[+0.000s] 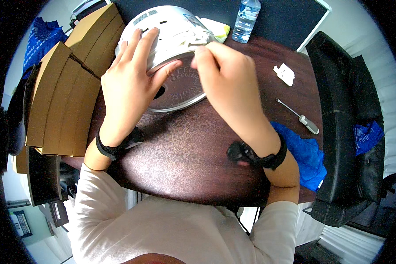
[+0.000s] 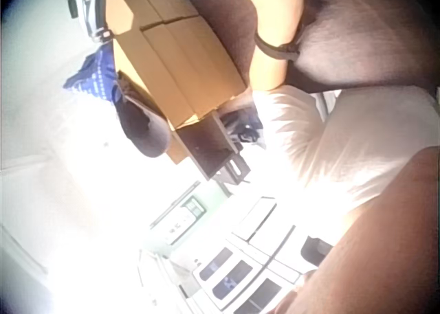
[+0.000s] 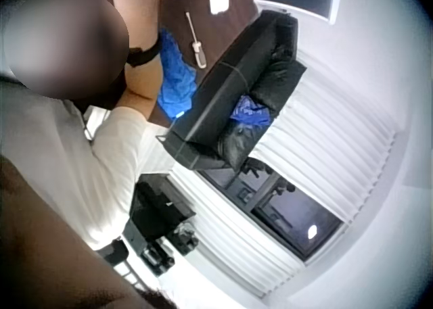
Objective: The person assembles a white cylindrical appliance by inserting small screws into the bottom rim and tightening them with a screwdriver. The person rotates the device to access different screw holes and continues fastening until the base is secured.
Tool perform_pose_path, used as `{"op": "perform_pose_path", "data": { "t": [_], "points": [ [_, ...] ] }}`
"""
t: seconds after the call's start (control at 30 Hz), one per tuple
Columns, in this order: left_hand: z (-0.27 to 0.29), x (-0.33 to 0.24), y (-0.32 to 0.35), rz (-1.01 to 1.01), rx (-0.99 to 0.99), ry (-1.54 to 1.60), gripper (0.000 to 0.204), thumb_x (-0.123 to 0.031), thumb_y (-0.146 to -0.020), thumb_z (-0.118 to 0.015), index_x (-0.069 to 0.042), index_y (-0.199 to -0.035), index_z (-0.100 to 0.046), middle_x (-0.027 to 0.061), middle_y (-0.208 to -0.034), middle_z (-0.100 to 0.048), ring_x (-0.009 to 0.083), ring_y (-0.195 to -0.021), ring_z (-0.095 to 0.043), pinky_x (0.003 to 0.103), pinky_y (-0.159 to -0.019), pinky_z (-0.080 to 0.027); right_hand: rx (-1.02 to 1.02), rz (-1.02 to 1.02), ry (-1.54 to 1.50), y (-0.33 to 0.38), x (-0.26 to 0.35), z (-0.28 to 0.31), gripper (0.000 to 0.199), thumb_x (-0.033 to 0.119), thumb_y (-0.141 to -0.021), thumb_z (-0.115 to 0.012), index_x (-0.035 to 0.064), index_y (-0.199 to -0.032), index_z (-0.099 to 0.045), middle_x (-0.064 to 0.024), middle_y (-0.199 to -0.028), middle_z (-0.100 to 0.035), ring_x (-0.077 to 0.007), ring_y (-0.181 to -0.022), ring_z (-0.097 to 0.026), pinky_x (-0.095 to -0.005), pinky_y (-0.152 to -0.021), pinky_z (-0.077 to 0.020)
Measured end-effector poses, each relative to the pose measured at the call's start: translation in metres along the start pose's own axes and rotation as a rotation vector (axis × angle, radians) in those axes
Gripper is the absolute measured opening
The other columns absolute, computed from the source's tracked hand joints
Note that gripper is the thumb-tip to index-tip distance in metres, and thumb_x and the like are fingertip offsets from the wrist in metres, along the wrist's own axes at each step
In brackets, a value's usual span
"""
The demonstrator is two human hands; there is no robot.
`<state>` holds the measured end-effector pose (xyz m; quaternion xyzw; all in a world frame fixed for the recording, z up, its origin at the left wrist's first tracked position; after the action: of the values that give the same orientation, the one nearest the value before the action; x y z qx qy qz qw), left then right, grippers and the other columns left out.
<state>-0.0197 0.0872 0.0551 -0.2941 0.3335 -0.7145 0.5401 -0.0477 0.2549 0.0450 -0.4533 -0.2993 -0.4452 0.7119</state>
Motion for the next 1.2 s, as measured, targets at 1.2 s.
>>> {"op": "perform_pose_path", "data": {
  "t": [1.2],
  "points": [
    [0.004, -0.007, -0.004, -0.003, 0.023, 0.0, 0.065, -0.051, -0.076, -0.072, -0.01, -0.125, -0.057, 0.0173, -0.121, -0.061, 0.0387, -0.101, -0.064, 0.041, -0.074, -0.056, -0.18, 0.524, 0.736, 0.004, 0.021, -0.003, 0.016, 0.019, -0.086, -0.066, 0.0058, -0.083, -0.057, -0.0111, -0.069, -0.063, -0.0299, -0.056, -0.063, -0.0365, -0.051, -0.049]
  ]
}}
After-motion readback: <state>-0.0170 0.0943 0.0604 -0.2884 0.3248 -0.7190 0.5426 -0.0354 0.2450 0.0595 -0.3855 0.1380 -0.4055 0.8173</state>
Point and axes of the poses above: each hand's wrist, its own y-axis away from the middle knuckle, its own z-axis out of the back of the hand, x = y × z, the point moved 5 cm from there along -y, towards the middle knuckle
